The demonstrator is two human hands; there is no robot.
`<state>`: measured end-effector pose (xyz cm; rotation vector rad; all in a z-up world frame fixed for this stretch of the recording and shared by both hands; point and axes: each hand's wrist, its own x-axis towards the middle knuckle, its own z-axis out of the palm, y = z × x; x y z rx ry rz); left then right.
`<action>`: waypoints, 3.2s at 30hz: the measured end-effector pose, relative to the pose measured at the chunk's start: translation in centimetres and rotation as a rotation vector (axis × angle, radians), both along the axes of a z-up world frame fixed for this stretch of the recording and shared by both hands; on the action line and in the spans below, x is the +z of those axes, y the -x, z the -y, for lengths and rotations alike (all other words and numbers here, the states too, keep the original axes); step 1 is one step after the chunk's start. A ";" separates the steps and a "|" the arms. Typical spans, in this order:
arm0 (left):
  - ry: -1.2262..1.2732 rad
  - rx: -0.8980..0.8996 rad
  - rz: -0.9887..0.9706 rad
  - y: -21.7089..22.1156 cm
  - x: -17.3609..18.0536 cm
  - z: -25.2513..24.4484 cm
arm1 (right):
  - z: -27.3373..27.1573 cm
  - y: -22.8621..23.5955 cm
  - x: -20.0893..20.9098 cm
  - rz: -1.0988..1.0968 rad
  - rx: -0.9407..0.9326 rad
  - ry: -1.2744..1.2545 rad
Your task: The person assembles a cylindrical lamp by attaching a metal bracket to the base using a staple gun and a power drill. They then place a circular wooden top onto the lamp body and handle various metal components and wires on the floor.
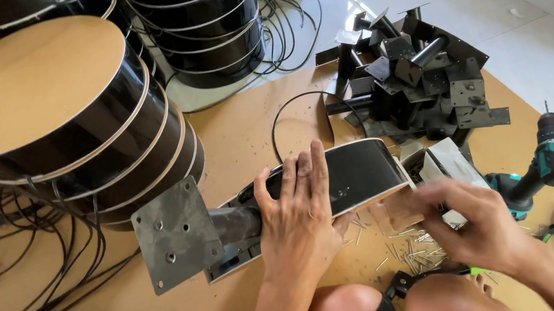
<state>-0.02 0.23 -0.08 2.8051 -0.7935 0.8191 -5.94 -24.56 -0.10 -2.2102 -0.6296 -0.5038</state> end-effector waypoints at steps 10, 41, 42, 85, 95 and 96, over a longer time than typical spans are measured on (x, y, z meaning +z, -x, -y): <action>-0.015 0.017 0.014 -0.4 -0.2 0.1 | 7.5 4.3 -26.4 -1.285 -0.250 1.182; -0.063 0.034 -0.021 -1.2 -0.4 0.9 | 0.8 -3.9 12.3 -1.106 -0.293 0.634; -0.051 0.035 0.014 -1.0 -0.2 0.8 | -0.1 -3.9 13.1 -1.164 -0.276 0.602; 0.011 0.046 -0.002 -1.3 -1.1 0.7 | -4.5 -4.2 17.9 -0.611 -0.406 1.424; -0.010 0.052 0.006 -1.3 -1.2 0.8 | -4.8 -4.1 17.4 -0.572 -0.398 1.532; -0.005 0.038 0.003 -1.2 -1.1 0.9 | -4.9 -3.9 17.3 -0.551 -0.382 1.553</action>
